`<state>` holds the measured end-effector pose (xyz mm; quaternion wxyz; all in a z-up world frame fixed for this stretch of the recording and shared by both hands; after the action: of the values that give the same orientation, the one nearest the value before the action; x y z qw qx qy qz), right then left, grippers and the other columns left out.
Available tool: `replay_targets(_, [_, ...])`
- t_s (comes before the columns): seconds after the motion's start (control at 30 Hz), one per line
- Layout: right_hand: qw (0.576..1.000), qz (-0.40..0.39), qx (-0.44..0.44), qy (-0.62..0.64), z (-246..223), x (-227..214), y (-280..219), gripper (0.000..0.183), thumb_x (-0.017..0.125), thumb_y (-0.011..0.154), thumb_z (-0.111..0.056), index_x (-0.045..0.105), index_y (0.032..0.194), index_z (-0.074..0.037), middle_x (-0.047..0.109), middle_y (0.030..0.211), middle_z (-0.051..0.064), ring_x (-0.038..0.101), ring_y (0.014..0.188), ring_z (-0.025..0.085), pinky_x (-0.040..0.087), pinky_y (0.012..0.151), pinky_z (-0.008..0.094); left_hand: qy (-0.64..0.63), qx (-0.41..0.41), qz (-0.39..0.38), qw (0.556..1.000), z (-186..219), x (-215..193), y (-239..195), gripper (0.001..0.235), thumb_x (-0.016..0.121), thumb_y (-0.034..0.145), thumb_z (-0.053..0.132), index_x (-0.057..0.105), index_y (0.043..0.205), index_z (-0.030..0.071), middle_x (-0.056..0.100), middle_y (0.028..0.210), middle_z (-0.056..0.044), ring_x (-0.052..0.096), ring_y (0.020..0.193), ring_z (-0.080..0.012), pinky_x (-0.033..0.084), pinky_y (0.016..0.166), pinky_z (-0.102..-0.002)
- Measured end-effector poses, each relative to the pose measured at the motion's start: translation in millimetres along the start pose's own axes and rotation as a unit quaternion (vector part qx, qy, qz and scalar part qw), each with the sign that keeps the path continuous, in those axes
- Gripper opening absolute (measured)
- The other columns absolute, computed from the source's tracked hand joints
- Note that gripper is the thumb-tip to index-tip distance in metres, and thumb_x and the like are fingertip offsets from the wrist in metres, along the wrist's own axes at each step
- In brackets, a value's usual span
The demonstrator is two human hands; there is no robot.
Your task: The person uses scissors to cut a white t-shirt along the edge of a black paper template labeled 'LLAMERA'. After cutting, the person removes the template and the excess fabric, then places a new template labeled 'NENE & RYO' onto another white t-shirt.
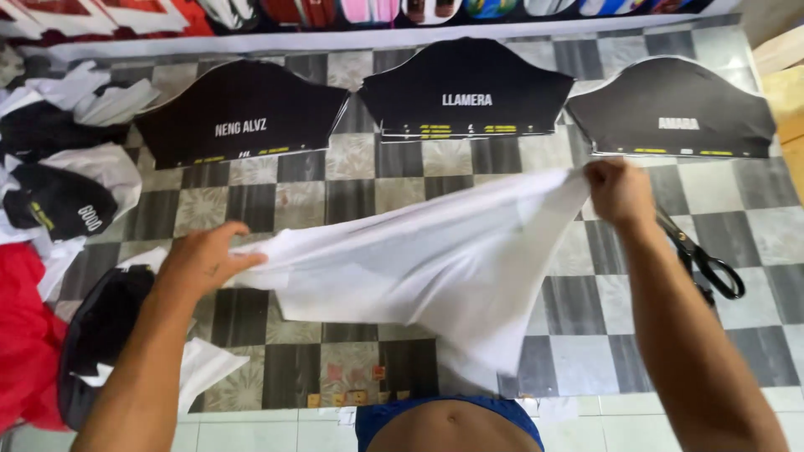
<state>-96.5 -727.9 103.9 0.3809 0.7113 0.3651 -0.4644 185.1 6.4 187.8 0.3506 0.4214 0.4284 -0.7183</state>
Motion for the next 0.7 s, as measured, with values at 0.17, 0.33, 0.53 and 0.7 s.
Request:
replay_targets(0.17, [0.982, 0.147, -0.112, 0.038, -7, -114, 7, 0.03, 0.058, 0.117, 0.001, 0.087, 0.113, -0.006, 0.085, 0.102, 0.016, 0.078, 0.088, 0.033, 0.057, 0.08, 0.046, 0.16, 0.147, 0.175, 0.96, 25, -60, 17, 0.037, 0.07, 0.111, 0.025, 0.083, 0.145, 0.019, 0.086, 0.116, -0.009, 0.081, 0.081, -0.0319, 0.067, 0.064, -0.047])
replay_targets(0.33, [0.909, 0.175, 0.118, 0.36, 4, -177, -64, 0.013, 0.072, 0.13, -0.006, 0.069, 0.138, 0.004, 0.063, 0.094, 0.014, 0.062, 0.079, 0.019, 0.051, 0.07, 0.034, -0.064, 0.253, 0.412, 0.873, 30, -105, -52, 0.046, 0.07, 0.104, -0.009, 0.089, 0.146, -0.008, 0.073, 0.126, -0.026, 0.07, 0.113, -0.0453, 0.055, 0.104, -0.051])
replay_targets(0.53, [0.868, 0.245, 0.168, 0.398, 22, -131, -212, 0.007, 0.072, 0.124, 0.0, 0.078, 0.127, 0.001, 0.076, 0.112, 0.014, 0.074, 0.091, 0.021, 0.065, 0.088, 0.033, -0.173, 0.107, 0.463, 0.863, -19, 6, -115, 0.03, 0.063, 0.12, -0.009, 0.084, 0.14, -0.006, 0.079, 0.135, -0.025, 0.076, 0.123, -0.0454, 0.058, 0.105, -0.053])
replay_targets(0.7, [0.837, 0.183, 0.277, 0.435, 19, -33, -261, 0.01, 0.079, 0.113, 0.001, 0.08, 0.123, 0.0, 0.078, 0.1, 0.012, 0.076, 0.09, 0.018, 0.07, 0.094, 0.03, -0.237, -0.036, 0.368, 0.898, -48, 132, -108, 0.033, 0.068, 0.11, 0.008, 0.086, 0.137, 0.012, 0.075, 0.123, -0.014, 0.07, 0.115, -0.0355, 0.054, 0.105, -0.047])
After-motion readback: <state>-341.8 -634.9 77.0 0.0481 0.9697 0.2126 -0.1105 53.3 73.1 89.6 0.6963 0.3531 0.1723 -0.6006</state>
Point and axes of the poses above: each hand's wrist, its own y-axis towards the middle knuckle, its own x-axis out of the palm, z = x × y, the point moved 6 cm from there along y, towards the middle knuckle
